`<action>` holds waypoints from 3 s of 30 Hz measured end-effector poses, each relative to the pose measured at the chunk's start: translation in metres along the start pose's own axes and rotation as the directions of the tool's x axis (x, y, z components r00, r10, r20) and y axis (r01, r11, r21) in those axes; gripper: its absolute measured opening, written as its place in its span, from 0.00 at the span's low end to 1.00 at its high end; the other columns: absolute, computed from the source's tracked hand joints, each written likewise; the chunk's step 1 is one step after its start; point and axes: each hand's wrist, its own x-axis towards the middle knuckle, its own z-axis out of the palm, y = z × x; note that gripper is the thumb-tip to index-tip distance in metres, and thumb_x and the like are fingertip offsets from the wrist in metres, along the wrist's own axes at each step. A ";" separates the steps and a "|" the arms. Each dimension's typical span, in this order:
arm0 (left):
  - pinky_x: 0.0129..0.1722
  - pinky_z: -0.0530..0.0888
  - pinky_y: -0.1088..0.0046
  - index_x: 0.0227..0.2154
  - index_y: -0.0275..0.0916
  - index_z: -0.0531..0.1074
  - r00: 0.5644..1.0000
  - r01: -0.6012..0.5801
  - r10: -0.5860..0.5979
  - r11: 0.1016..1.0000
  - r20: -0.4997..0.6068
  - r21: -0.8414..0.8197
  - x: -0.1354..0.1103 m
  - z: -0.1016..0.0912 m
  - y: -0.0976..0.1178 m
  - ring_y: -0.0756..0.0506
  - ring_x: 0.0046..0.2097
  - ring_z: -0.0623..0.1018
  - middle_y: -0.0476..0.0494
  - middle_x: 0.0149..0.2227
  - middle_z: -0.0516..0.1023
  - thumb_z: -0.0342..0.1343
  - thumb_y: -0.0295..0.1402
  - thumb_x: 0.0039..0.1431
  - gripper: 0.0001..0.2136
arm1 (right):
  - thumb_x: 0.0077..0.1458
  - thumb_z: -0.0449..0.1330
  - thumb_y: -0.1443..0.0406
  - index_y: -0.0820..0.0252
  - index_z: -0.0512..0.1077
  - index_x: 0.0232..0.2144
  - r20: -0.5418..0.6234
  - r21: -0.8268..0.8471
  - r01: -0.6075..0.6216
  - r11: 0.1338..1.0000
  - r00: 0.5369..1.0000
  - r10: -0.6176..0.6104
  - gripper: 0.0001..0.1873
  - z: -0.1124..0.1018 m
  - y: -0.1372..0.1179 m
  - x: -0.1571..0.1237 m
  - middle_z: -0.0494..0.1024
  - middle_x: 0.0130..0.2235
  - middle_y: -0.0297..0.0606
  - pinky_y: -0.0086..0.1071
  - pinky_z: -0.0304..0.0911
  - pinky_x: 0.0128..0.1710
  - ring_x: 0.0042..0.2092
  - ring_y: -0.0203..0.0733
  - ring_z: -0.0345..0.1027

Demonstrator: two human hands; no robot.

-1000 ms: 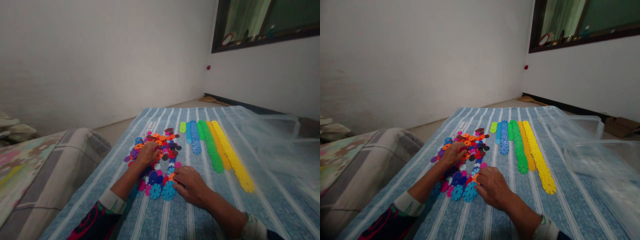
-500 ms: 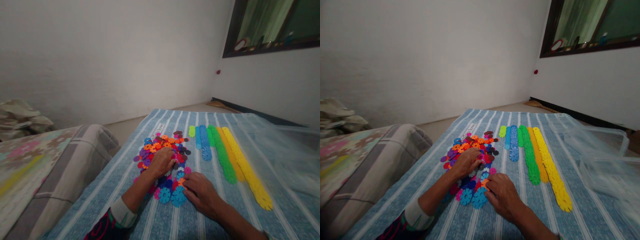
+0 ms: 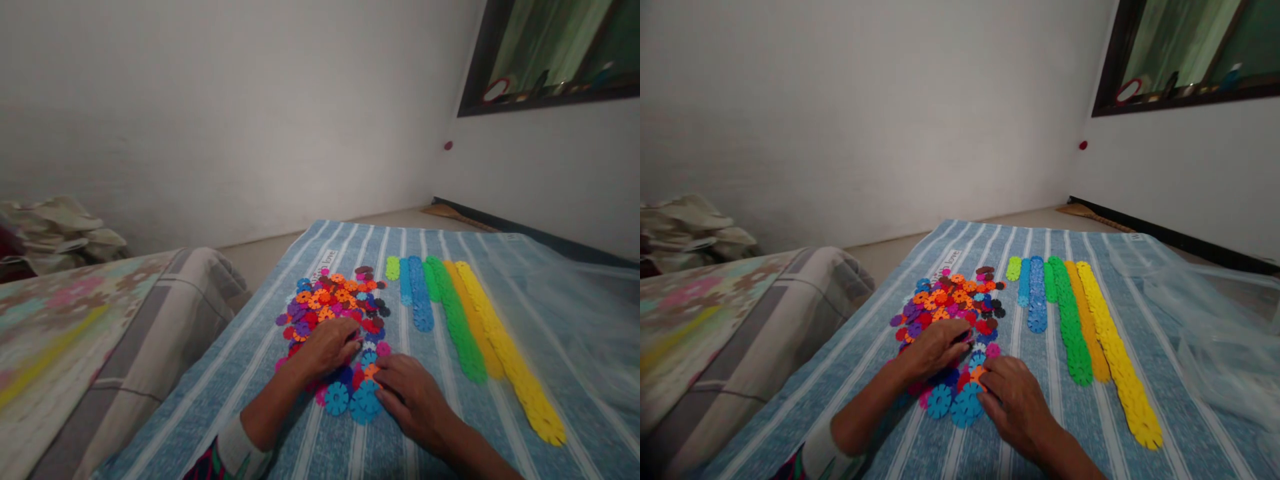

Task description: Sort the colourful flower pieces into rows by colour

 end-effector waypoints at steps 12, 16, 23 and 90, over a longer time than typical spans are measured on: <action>0.50 0.69 0.64 0.43 0.40 0.71 0.876 0.423 -0.411 0.906 -0.254 -0.008 -0.025 -0.015 -0.065 0.42 0.47 0.74 0.40 0.45 0.76 0.49 0.32 0.59 0.11 | 0.61 0.54 0.65 0.54 0.74 0.41 -0.047 -0.043 -0.006 0.999 0.999 0.004 0.10 0.004 0.003 -0.008 0.79 0.45 0.44 0.43 0.68 0.47 0.47 0.47 0.73; 0.56 0.66 0.59 0.48 0.40 0.69 0.907 0.348 -0.334 0.937 -0.257 0.011 -0.020 -0.002 -0.058 0.39 0.54 0.71 0.38 0.53 0.73 0.51 0.35 0.60 0.14 | 0.61 0.54 0.64 0.53 0.74 0.42 -0.073 -0.052 0.010 0.999 0.997 -0.014 0.10 0.007 0.006 -0.012 0.79 0.46 0.44 0.43 0.69 0.47 0.48 0.47 0.73; 0.57 0.64 0.54 0.48 0.39 0.70 0.976 0.206 -0.198 0.975 -0.096 0.088 -0.009 0.010 -0.016 0.37 0.59 0.68 0.36 0.58 0.70 0.53 0.37 0.60 0.15 | 0.61 0.55 0.63 0.53 0.74 0.43 -0.090 -0.073 0.056 0.996 0.994 -0.063 0.10 0.011 0.014 -0.015 0.79 0.46 0.43 0.42 0.71 0.45 0.47 0.47 0.74; 0.50 0.70 0.64 0.42 0.34 0.73 0.833 0.540 -0.488 0.819 -0.260 0.193 0.017 -0.002 -0.050 0.41 0.50 0.76 0.34 0.45 0.78 0.44 0.24 0.61 0.14 | 0.61 0.53 0.65 0.55 0.73 0.41 -0.058 -0.017 0.008 1.000 0.998 -0.009 0.10 0.006 0.007 -0.006 0.79 0.44 0.43 0.39 0.66 0.46 0.47 0.45 0.72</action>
